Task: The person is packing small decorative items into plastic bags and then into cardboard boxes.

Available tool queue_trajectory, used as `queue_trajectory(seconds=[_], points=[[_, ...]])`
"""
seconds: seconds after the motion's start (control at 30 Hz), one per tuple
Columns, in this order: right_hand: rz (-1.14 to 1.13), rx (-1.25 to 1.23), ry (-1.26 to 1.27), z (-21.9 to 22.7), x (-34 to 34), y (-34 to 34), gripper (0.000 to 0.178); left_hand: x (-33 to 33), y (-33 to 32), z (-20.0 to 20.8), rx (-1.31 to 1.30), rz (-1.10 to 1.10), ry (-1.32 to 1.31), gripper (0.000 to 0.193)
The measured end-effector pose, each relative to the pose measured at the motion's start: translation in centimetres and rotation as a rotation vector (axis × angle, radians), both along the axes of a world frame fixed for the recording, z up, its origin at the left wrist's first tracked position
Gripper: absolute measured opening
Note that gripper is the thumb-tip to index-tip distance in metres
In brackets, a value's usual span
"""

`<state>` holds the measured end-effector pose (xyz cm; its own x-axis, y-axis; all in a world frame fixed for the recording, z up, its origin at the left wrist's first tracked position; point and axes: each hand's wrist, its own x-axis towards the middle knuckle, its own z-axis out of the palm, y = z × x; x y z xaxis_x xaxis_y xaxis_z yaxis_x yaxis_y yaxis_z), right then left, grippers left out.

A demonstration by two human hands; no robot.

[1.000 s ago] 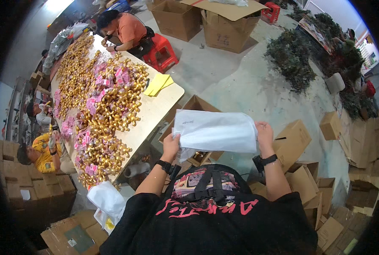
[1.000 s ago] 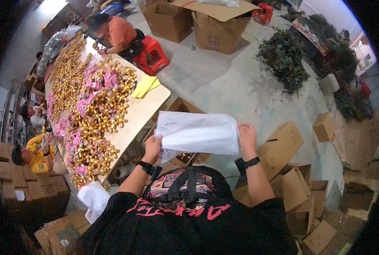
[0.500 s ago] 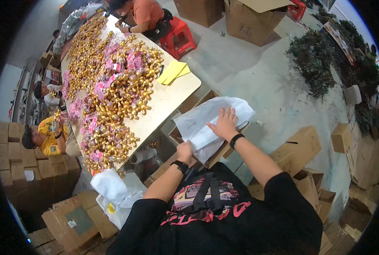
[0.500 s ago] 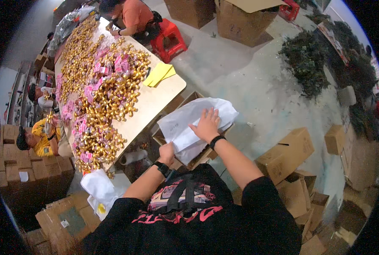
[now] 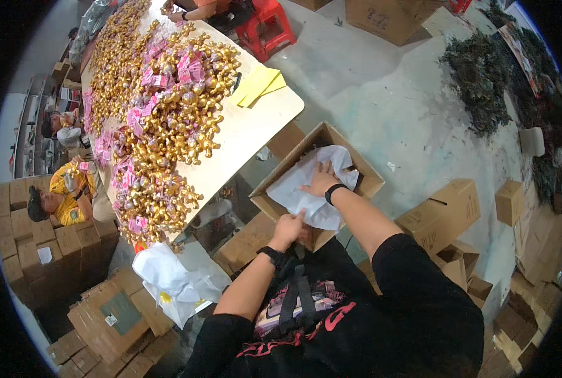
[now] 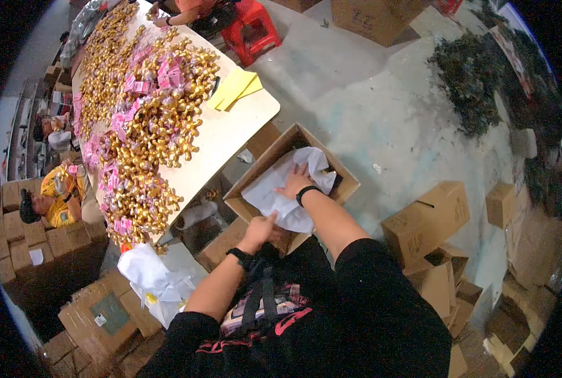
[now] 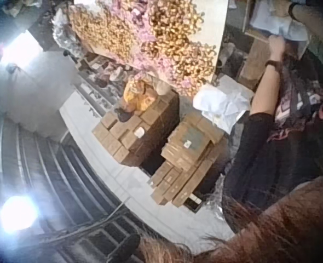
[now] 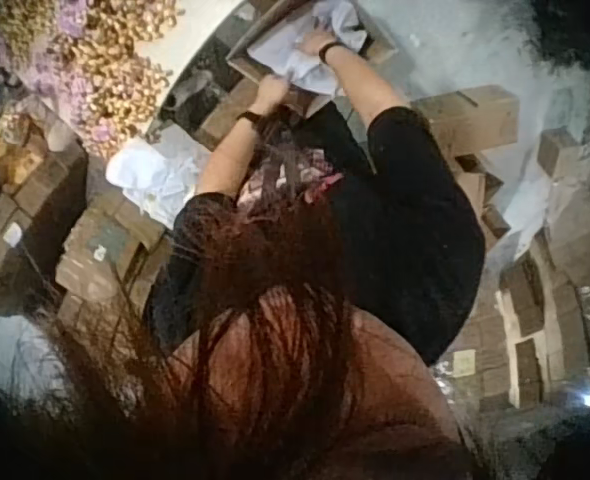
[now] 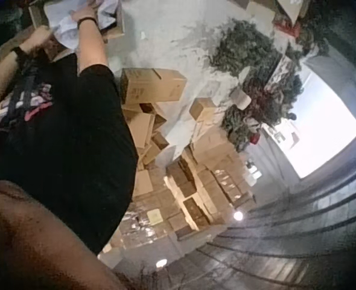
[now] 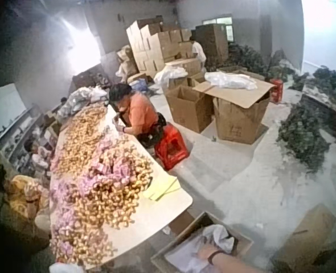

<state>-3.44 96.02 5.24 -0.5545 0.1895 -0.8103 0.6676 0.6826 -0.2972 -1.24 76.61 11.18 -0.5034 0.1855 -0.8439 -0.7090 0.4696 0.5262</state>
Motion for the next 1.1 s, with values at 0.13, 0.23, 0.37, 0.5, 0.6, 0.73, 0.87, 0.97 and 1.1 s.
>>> queue_trajectory(seconds=[0.13,0.23,0.37,0.5,0.6,0.73,0.87,0.97,1.1], points=[[0.124,0.108,0.097,-1.6,-0.3,-1.0,0.101,-2.7,3.2,7.1,-0.36,-0.991,0.556,0.04],[-0.063,0.105,0.079,-4.1,-0.5,1.6,0.067,-3.1,7.4,5.6,-0.389,-1.107,0.713,0.03],[-0.138,0.088,0.186,-2.3,-1.9,1.0,0.055,-3.5,7.9,-3.1,-0.496,-1.158,0.612,0.057],[-0.005,0.368,0.049,-3.2,-1.7,1.2,0.099,-2.4,8.7,-9.9,-0.643,-1.074,0.282,0.119],[-0.1,0.248,-0.14,-4.9,-1.1,1.9,0.128,-1.1,9.7,-13.4,-0.735,-1.036,0.175,0.127],[-0.111,0.213,-0.171,-7.6,-1.2,1.1,0.137,0.5,9.8,-18.7,-0.765,-1.078,0.114,0.133],[0.089,0.264,0.045,-6.5,-5.5,-2.3,0.122,-2.8,5.0,-24.4,-0.837,-0.83,0.368,0.132],[0.128,0.185,0.063,-10.0,0.6,1.7,0.113,0.0,9.0,-20.5,-0.661,-1.065,0.083,0.127],[0.205,0.237,0.253,-8.0,1.3,2.1,0.092,-4.1,8.8,-16.7,-0.693,-1.083,-0.156,0.11]])
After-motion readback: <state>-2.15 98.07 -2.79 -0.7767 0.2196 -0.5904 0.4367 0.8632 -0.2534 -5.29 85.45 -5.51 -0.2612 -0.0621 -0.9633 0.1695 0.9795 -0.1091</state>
